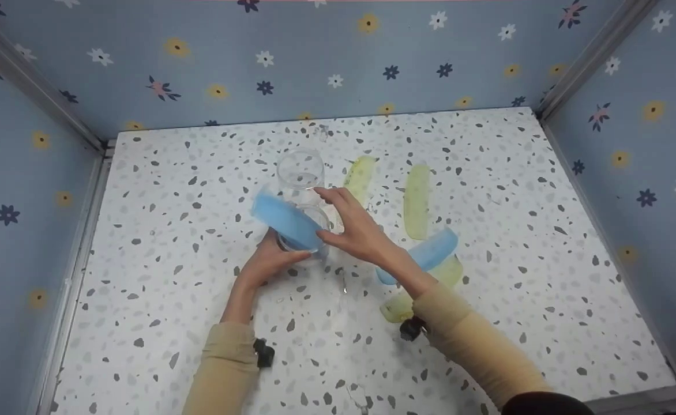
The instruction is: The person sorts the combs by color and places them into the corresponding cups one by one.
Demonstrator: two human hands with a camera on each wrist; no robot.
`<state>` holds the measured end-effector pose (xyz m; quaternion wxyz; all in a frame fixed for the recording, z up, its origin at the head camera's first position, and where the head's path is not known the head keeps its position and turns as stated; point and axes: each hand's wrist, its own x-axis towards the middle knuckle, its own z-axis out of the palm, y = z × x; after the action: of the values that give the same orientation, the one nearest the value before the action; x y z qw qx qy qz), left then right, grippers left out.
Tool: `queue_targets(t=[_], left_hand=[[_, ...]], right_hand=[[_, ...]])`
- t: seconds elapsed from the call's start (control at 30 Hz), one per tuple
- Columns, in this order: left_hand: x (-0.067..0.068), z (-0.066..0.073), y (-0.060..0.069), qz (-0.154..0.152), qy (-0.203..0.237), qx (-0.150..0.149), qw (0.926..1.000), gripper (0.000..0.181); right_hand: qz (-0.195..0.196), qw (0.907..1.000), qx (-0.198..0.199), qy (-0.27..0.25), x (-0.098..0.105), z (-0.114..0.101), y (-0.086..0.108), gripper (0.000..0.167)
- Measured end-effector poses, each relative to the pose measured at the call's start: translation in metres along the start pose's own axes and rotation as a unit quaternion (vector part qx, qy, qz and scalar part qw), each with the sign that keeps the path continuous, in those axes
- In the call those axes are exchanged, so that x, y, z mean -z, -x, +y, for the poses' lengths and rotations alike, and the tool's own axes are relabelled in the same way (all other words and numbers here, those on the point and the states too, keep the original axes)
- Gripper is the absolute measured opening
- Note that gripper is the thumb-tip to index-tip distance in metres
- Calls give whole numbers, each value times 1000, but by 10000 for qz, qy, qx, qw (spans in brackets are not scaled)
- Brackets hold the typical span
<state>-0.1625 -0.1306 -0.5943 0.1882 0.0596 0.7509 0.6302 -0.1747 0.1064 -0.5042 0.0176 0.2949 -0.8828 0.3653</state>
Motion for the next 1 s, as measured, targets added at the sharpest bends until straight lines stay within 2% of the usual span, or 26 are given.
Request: queue_targets(t=[0.33,0.53,0.63,0.8,0.9,1.0], left_hand=[[-2,1,-2,-1,301,-109,9995,115],[-3,1,-3,34,258,-86,9996,116],[-3,7,-1,21,235,-55,9997,115],[-5,25,9,-30,154,19,9999,113],[-5,29,11,-38,44,26,10000,112],[-5,25,8,-12,-2,51,10000,113]], right_hand=[[-401,9984,-279,267,27,18,12,77],[-656,9962,-425,381,39,26,20,77],[-797,9944,-432,537,45,28,24,77],[-1040,9897,-417,896,54,32,32,75],[-1162,9858,-373,1151,59,35,37,74],[-1254,9827,-291,1334,65,39,43,74]])
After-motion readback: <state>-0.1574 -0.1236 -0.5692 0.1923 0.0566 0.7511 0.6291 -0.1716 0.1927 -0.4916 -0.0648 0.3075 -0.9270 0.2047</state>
